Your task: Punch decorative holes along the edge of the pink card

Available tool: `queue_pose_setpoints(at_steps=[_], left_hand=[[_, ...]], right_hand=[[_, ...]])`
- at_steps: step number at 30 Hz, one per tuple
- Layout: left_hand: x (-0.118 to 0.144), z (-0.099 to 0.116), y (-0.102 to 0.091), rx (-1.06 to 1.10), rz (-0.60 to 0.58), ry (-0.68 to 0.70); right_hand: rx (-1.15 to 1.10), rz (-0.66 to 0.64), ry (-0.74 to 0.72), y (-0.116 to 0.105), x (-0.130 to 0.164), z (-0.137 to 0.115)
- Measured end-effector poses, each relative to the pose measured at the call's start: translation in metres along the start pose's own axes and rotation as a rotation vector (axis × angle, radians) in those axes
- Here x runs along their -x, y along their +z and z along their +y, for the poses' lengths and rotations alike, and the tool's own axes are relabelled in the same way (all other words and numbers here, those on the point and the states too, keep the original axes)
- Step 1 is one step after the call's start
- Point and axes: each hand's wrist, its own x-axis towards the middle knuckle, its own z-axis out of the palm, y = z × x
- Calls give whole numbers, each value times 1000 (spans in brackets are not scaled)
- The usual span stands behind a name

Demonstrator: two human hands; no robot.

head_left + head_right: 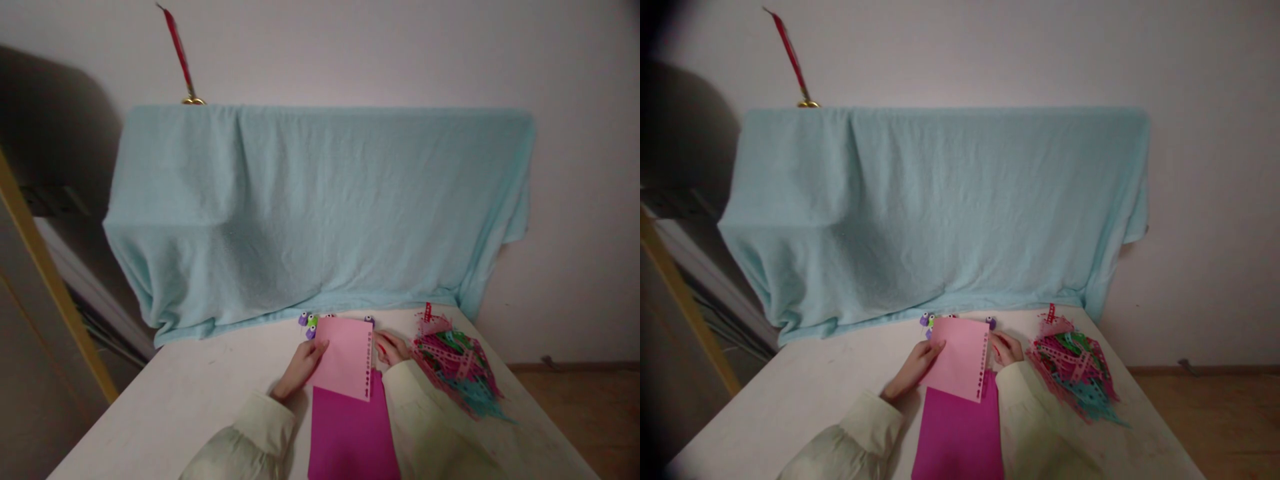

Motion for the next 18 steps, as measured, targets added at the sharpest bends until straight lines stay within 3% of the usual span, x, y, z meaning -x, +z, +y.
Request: queue_pose_setpoints(at_steps=[8,18], left_hand=[[0,-2,-1,16,-23,0],[-1,-1,-1,17,-28,0]], right_hand=[[-99,-54,-11,0,-3,5],[-27,-53,2,2,2,-2]])
